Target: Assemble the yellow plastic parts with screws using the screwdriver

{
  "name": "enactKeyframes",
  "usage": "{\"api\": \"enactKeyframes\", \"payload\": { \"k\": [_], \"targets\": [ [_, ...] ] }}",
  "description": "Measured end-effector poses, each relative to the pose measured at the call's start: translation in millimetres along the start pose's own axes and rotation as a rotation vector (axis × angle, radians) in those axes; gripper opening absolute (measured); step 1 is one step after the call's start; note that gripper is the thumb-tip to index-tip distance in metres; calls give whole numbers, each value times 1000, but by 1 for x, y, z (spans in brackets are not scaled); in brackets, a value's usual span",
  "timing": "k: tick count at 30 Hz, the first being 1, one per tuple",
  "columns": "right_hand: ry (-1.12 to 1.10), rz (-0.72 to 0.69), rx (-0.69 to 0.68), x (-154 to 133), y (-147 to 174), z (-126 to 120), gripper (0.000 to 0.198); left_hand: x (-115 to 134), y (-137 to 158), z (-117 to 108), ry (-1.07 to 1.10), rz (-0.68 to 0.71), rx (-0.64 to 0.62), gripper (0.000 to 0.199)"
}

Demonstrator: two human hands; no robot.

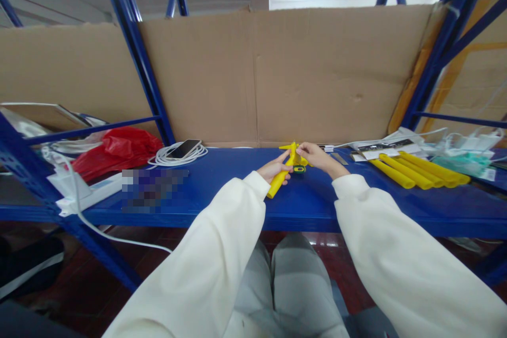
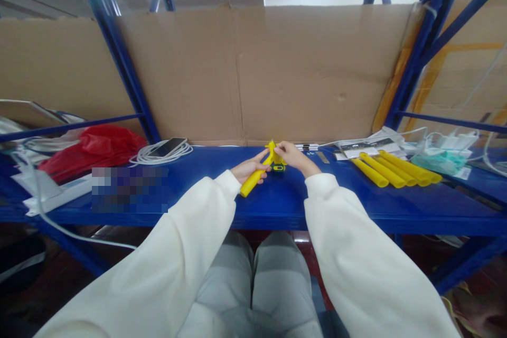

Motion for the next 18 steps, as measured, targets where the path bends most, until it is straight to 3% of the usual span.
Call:
{"api": "enactKeyframes", "payload": {
  "k": [11,18],
  "targets": [
    [-50,-28,123,-4,3,-2,31,4,4,5,38,22,-72,84],
    [-18,49,272,22,7,-14,45,7,4,6,82,48,-158,86]
  ]
}}
Point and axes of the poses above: each hand's wrist, its own y-axis away from the middle knuckle, its own z-axis out of the palm, x = y × z, the point moved 9 cm from there along -y, towards the middle knuckle, and after that the axes turned 11 degrees about -z, right-handed, at the moved point
